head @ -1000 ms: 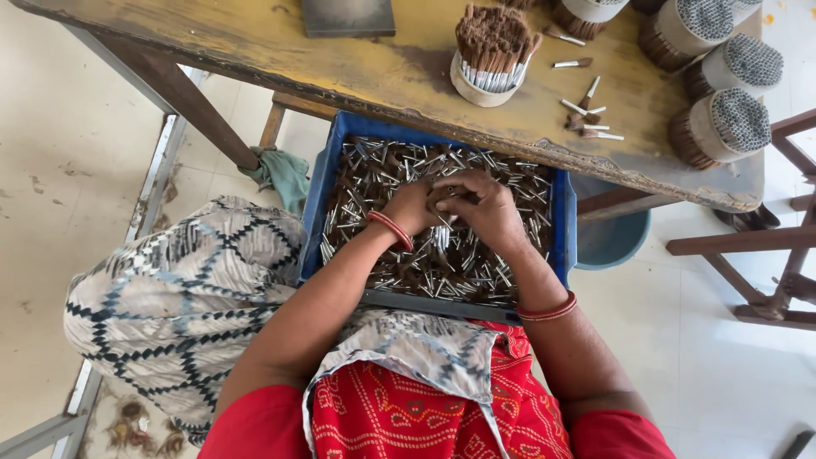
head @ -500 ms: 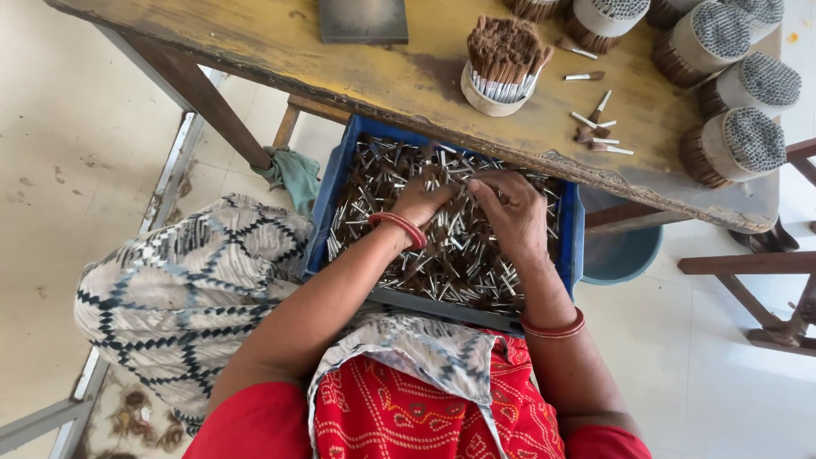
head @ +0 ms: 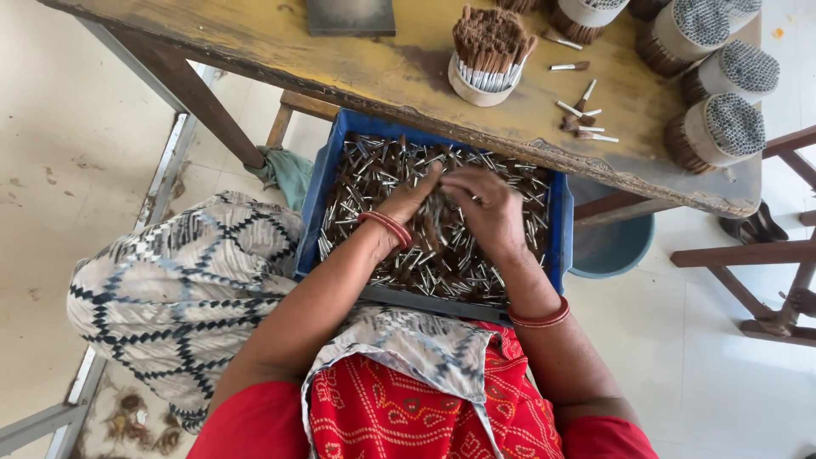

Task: The person sorts small white sticks into a container and applies a brown substance to a cylindrical brush by hand.

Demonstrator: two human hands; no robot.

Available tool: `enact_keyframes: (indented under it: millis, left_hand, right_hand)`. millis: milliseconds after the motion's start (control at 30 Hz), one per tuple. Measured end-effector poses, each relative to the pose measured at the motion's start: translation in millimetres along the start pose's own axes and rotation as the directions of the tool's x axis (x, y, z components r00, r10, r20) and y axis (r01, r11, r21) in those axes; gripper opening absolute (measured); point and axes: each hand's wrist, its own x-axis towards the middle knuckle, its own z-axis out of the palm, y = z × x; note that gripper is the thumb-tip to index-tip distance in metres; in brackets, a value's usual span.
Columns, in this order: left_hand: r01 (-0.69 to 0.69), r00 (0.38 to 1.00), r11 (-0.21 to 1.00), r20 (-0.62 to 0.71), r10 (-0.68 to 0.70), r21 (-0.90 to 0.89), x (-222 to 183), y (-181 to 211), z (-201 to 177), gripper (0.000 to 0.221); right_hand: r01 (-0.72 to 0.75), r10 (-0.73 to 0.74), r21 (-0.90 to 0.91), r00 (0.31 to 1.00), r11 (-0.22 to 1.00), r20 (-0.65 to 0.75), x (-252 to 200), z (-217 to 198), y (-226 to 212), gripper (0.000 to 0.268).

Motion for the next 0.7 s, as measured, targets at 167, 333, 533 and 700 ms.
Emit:
enact_keyframes:
  millis: [167,333,533,700]
  left_hand:
    - [-0.211,0.976,0.977,-0.037,0.213,0.041,31.2,-24.3,-13.0,0.072]
    - [-0.430,0.845,0.569,0.091,0.527,0.701,20.9,-23.1,-3.8,0.076]
    - [-0.340,0.885,0.530,0.073,0.461,0.777,33.5,-28.3,-8.3,0.068]
    - [-0.085,0.987,0.888,-0.087,0.138,0.452,31.6,-22.5,-21.2,0.079]
  right_hand:
    - [-0.265,0.248,0.108,0.957,0.958,0.147,4.3,-5.1,-7.5,0.018]
    - [-0.266,0.249,0.131,0.959,0.955,0.135,19.9,-9.1,-27.8,0.054]
    - [-0.087,0.077,0.058,0.984,0.994,0.159,3.2,7.3,-3.3,0.018]
    - [-0.076,0.075,0.002,0.984,0.997,-0.163,5.0,-10.1,-8.6,0.015]
